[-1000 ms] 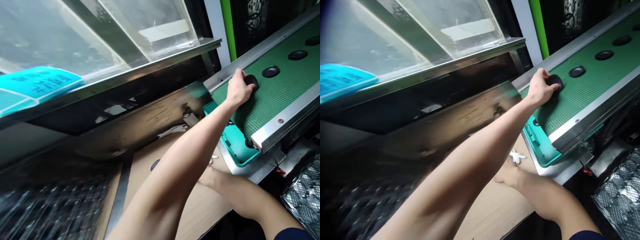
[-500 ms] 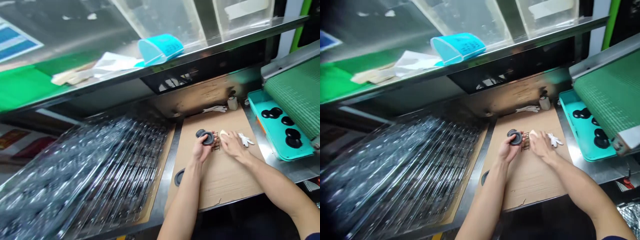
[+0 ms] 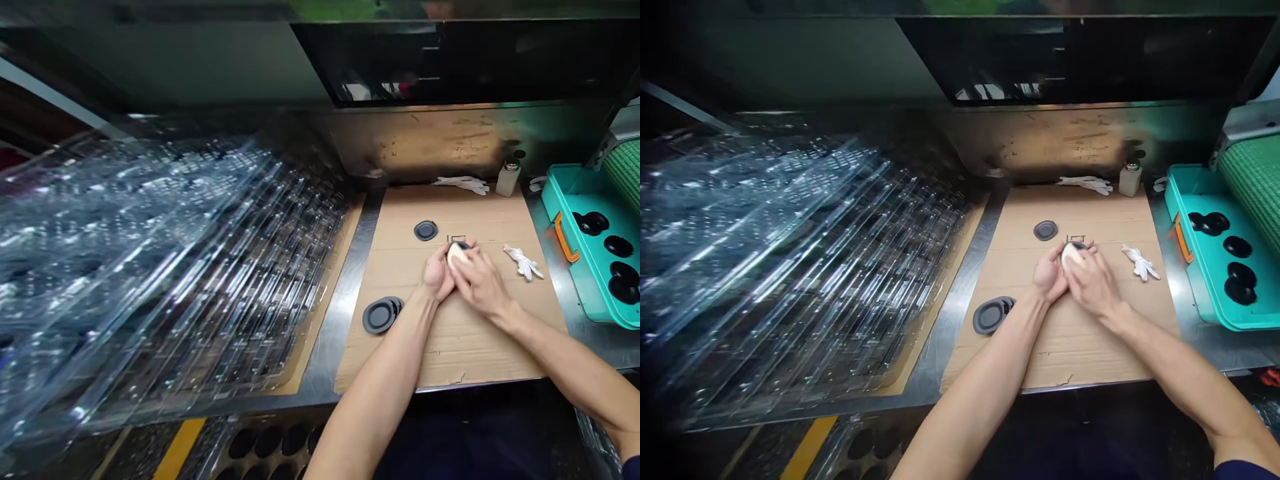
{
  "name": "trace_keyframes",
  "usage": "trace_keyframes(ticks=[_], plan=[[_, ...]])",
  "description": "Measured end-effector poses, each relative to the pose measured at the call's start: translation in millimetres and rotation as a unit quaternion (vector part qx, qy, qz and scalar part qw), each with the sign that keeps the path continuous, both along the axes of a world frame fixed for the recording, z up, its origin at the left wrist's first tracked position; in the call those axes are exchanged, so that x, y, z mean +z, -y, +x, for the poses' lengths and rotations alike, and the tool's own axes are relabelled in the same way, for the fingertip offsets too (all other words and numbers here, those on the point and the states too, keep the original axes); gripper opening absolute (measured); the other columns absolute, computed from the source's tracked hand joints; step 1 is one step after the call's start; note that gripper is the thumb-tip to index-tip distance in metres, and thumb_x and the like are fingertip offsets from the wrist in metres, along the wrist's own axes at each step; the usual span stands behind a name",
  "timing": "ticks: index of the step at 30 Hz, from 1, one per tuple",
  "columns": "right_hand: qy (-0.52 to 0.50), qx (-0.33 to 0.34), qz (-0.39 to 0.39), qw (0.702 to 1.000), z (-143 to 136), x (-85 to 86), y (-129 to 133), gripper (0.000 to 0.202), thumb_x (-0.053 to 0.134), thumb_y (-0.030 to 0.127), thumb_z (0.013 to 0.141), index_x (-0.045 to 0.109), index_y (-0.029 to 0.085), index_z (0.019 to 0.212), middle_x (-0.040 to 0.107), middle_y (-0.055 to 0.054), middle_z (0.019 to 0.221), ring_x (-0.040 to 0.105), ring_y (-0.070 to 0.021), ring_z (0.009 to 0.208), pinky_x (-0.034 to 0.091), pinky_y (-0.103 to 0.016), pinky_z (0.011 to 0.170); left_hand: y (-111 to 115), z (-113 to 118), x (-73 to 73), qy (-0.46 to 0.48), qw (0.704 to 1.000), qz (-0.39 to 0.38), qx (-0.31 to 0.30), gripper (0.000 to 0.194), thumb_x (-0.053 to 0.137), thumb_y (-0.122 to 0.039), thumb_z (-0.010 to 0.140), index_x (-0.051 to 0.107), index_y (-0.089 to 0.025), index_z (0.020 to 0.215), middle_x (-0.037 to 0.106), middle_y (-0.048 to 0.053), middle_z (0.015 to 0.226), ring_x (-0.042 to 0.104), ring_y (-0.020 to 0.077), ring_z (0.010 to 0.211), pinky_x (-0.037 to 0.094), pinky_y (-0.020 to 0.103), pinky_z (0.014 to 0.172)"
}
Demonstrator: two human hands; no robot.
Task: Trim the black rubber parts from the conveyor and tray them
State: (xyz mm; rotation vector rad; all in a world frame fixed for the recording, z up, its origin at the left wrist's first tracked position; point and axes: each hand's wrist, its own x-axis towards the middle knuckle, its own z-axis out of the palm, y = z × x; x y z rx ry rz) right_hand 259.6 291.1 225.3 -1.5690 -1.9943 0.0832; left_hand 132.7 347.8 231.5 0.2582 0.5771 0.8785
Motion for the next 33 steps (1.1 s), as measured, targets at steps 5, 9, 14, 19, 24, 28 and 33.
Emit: trace_keyframes(ticks=[5,9,14,19,24,28,33], plan=[[0.034,-0.056,-0.024,0.998,7.1,4.0,5.8,0.039,0.052,0.034,0.105,0.074,0.02,0.133,0.069,-0.015,0.131,0.056,-0.0325,0.111,0.049,-0.045,0.097,-6.5,-1.4,1.3,-0.028,0.999,0.012,0.02,0.036,0.037,-0.024,0.111,0.069,-0.01,0.101,0.078,0.014,0.102,0.076,0.0218,0.106,0.057,0.037,0.103],[0.071,-0.064,-0.055,0.994,26.6,15.6,11.5,0.036,0.051,0.042,0.106,0.078,0.026,0.126,0.07,-0.012,0.13,0.057,-0.0319,0.114,0.045,-0.047,0.102,-16.5,-14.1,7.4,-0.077,0.987,0.024,0.138,0.035,0.051,-0.048,0.108,0.067,-0.016,0.108,0.075,0.01,0.097,0.076,0.017,0.086,0.06,0.026,0.079],[0.166,-0.217,-0.118,0.955,68.9,38.7,6.0,0.039,0.055,0.043,0.1,0.076,0.02,0.124,0.066,-0.021,0.136,0.056,-0.041,0.118,0.045,-0.051,0.091,-14.1,-28.6,23.0,-0.06,0.995,-0.074,0.035,0.069,0.027,-0.068,0.107,0.065,-0.012,0.098,0.07,0.013,0.079,0.063,0.0117,0.054,0.046,0.016,0.043],[0.111,-0.192,-0.125,0.967,90.6,43.9,-6.6,0.033,0.054,0.039,0.1,0.077,0.018,0.109,0.073,-0.016,0.1,0.066,-0.0323,0.092,0.047,-0.042,0.08,-11.4,-30.2,23.4,-0.015,0.987,-0.149,-0.062,0.062,0.027,-0.054,0.111,0.067,-0.007,0.107,0.073,0.015,0.084,0.058,0.008,0.047,0.043,0.013,0.038],[0.019,-0.138,-0.034,0.99,81.6,42.3,-11.2,0.034,0.05,0.046,0.104,0.075,0.023,0.11,0.075,-0.011,0.102,0.069,-0.0284,0.095,0.052,-0.04,0.084,-15.7,-30.6,11.1,-0.018,0.988,-0.132,-0.076,0.063,0.029,-0.054,0.112,0.065,-0.005,0.129,0.076,0.02,0.112,0.068,0.0112,0.059,0.047,0.016,0.044],[0.017,-0.152,-0.034,0.988,79.4,44.6,-24.7,0.039,0.045,0.045,0.106,0.068,0.021,0.126,0.074,-0.012,0.109,0.07,-0.0299,0.101,0.055,-0.043,0.089,-15.6,-29.3,6.4,-0.012,0.99,-0.095,-0.099,0.071,0.033,-0.064,0.108,0.066,-0.004,0.127,0.077,0.021,0.107,0.072,0.0154,0.062,0.053,0.02,0.048],[0.09,-0.224,-0.04,0.97,111.1,74.5,-84.4,0.048,0.037,0.046,0.11,0.063,0.015,0.136,0.072,-0.019,0.118,0.068,-0.0325,0.112,0.052,-0.046,0.1,-7.9,-18.7,5.4,-0.035,0.995,-0.012,-0.097,0.068,0.041,-0.073,0.102,0.065,-0.015,0.128,0.079,0.014,0.1,0.079,0.0234,0.074,0.062,0.027,0.057]])
